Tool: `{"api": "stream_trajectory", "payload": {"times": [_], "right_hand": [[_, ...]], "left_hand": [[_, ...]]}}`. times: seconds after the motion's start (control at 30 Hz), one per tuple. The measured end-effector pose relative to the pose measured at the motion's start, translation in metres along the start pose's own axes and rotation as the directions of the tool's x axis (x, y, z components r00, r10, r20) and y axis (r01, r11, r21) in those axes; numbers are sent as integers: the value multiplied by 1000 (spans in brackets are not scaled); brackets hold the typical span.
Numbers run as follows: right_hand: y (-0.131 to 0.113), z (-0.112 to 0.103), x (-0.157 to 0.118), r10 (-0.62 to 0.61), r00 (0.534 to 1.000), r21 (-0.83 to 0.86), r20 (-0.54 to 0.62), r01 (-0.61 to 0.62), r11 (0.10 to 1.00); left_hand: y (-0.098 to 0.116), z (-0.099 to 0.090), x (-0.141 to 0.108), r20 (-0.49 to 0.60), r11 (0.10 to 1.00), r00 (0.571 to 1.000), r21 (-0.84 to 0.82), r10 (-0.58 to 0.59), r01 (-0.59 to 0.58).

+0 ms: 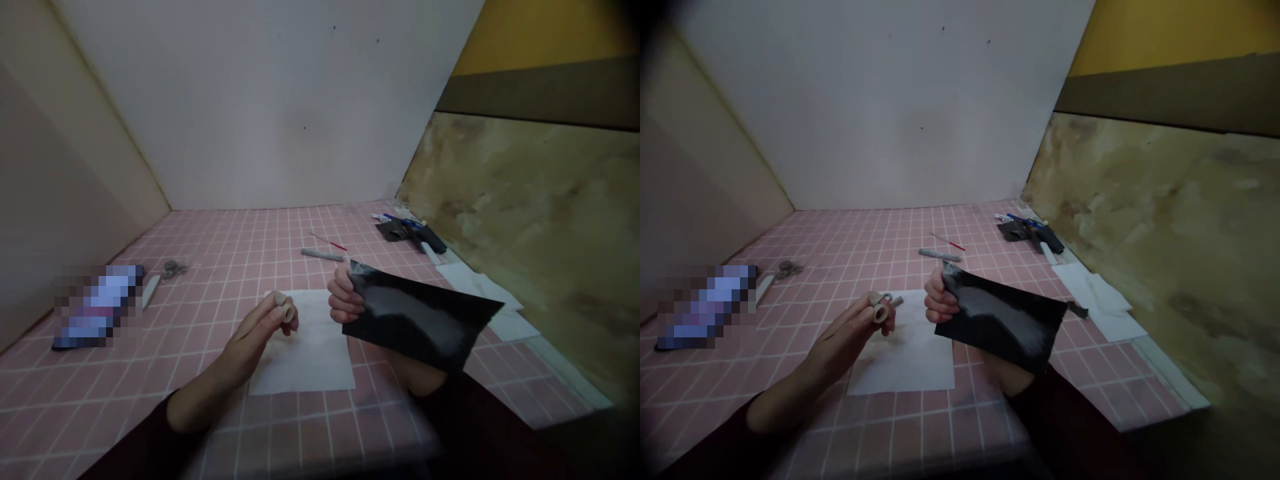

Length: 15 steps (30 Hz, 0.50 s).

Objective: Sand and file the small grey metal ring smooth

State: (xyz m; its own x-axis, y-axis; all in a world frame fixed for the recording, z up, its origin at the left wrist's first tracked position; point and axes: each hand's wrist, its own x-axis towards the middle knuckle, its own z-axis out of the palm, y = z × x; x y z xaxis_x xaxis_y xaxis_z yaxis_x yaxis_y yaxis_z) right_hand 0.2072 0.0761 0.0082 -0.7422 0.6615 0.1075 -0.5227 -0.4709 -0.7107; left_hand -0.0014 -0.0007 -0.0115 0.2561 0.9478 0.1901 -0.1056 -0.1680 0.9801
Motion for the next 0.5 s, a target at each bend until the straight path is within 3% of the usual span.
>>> {"api": "stream_trajectory", "payload": {"times": [0.13,0.3,0.5], "right_hand": [[2,2,-6,3,993,-150,-119,-21,988],[8,8,-9,154,958,-429,-242,-248,868],[21,11,-5,165,968,-551,-187,-242,798]], "left_hand": [[-1,0,0,-11,999,999,-3,-32,32],[0,2,3,-5,982,997,-171,-80,77],[-4,5,3,20,958,990,-252,-138,138]]}}
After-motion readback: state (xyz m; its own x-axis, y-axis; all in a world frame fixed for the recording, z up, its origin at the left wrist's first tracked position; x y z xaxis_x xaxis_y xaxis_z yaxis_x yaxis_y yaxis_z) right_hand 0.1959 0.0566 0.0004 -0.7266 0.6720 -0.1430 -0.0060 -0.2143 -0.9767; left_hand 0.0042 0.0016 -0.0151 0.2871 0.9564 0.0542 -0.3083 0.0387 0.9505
